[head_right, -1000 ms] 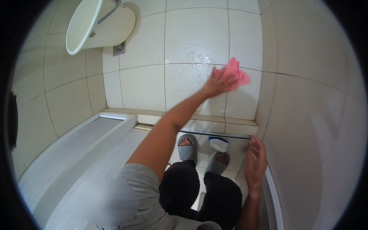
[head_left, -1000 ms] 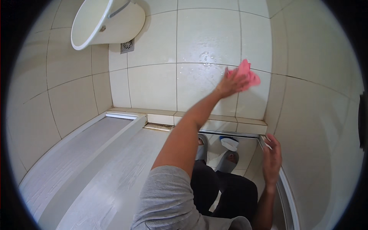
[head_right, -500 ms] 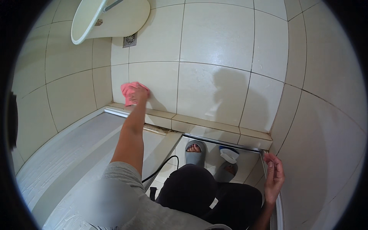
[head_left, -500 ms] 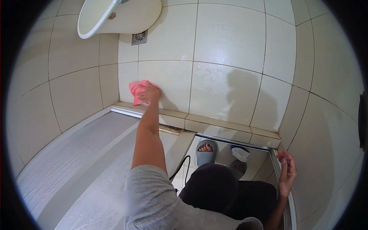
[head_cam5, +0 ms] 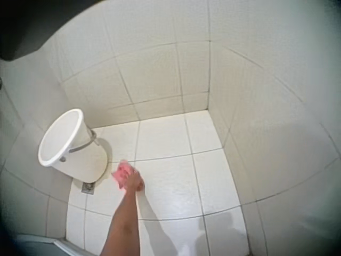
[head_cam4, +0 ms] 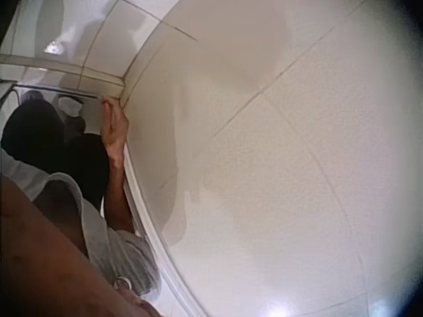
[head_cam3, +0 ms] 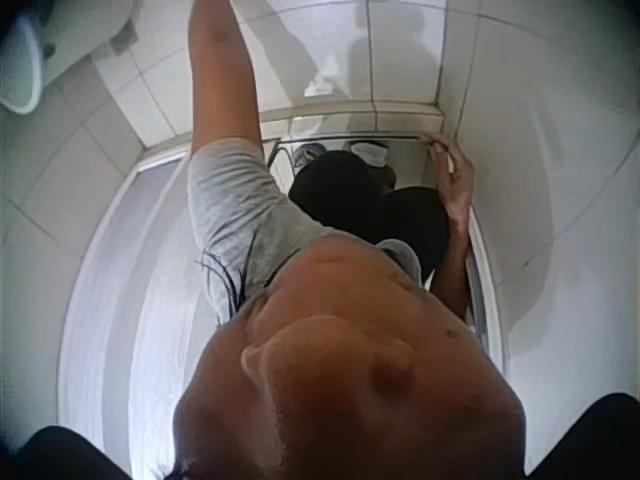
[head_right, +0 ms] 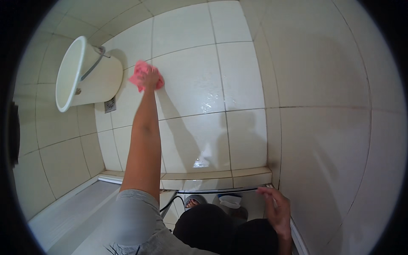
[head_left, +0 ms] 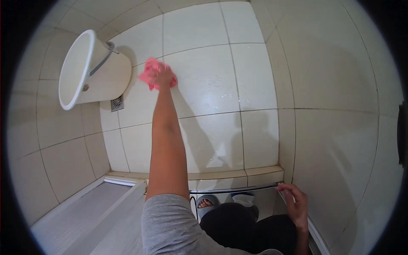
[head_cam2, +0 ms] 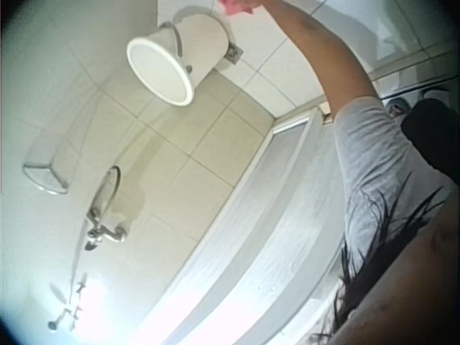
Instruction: The person wipes the surfaces of a toilet with a cloth and scrubs a floor drain and the surrounding tiled floor with a brush while pouring water from a bucket.
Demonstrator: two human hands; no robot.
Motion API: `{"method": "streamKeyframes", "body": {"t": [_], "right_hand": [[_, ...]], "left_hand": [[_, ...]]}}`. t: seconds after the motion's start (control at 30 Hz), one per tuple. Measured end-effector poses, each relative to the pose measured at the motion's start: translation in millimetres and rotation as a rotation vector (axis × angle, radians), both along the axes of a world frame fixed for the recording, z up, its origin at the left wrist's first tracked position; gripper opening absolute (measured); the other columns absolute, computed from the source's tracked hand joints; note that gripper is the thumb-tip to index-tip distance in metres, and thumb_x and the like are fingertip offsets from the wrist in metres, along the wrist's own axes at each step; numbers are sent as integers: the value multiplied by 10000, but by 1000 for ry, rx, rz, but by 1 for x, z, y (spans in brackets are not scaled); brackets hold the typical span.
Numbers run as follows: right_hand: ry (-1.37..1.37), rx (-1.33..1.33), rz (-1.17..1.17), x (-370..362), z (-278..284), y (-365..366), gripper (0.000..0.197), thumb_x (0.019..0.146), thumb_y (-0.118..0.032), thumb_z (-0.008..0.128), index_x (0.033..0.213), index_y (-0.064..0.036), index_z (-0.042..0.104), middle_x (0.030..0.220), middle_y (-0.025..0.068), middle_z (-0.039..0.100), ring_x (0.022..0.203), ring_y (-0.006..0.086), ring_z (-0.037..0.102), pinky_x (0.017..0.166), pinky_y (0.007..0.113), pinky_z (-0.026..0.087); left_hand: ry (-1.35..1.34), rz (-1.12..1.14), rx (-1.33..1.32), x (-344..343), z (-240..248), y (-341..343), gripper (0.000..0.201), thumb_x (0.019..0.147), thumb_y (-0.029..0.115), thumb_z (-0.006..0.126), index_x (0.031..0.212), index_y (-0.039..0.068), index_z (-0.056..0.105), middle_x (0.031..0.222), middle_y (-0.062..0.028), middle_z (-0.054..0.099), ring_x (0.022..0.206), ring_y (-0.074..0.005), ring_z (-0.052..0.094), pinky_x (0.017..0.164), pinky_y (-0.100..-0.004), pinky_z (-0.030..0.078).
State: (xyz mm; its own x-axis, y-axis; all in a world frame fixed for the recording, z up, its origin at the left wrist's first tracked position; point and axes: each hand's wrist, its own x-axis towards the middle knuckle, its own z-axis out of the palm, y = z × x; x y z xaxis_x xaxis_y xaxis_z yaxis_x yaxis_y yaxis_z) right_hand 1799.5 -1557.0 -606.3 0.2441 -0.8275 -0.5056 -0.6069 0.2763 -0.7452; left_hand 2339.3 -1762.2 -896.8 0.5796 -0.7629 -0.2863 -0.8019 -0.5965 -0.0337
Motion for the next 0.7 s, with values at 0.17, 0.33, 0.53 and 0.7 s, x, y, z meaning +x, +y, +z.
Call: {"method": "streamKeyframes", "body": {"t": [0.17, 0.33, 0.53, 0.7], "right_hand": [[77, -80, 81, 0, -7, -3, 138, 858, -32, 476, 911, -6, 600, 816, 107, 629, 810, 219, 606, 752, 287, 440], [27, -10, -35, 1, -10, 0, 150, 881, -24, 446, 943, 6, 579, 836, 96, 620, 836, 171, 588, 802, 279, 430], [-53, 37, -65, 1, -13, 7, 183, 917, -48, 403, 972, 26, 561, 857, 85, 610, 866, 133, 559, 831, 264, 414], [-33, 76, -31, 6, -9, 2, 188, 924, -67, 405, 975, 20, 564, 851, 86, 613, 864, 139, 564, 832, 263, 411]], "left_hand": [[62, -509, -146, -178, -11, -83, 415, 816, 223, 440, 1199, 63, 452, 1258, -197, 386, 1199, -397, 309, 968, -532, 250], [260, -837, -601, -358, -2, 30, 491, 758, 168, 520, 1237, 105, 431, 1301, -203, 296, 1254, -451, 196, 982, -623, 171], [276, -523, -556, -224, 13, 180, 430, 813, 166, 500, 1240, 128, 466, 1307, -220, 327, 1265, -440, 201, 1027, -571, 157], [-252, -286, -242, -61, 14, 304, 470, 815, 129, 487, 1245, -18, 367, 1258, -229, 375, 1179, -435, 303, 991, -542, 218]]}}
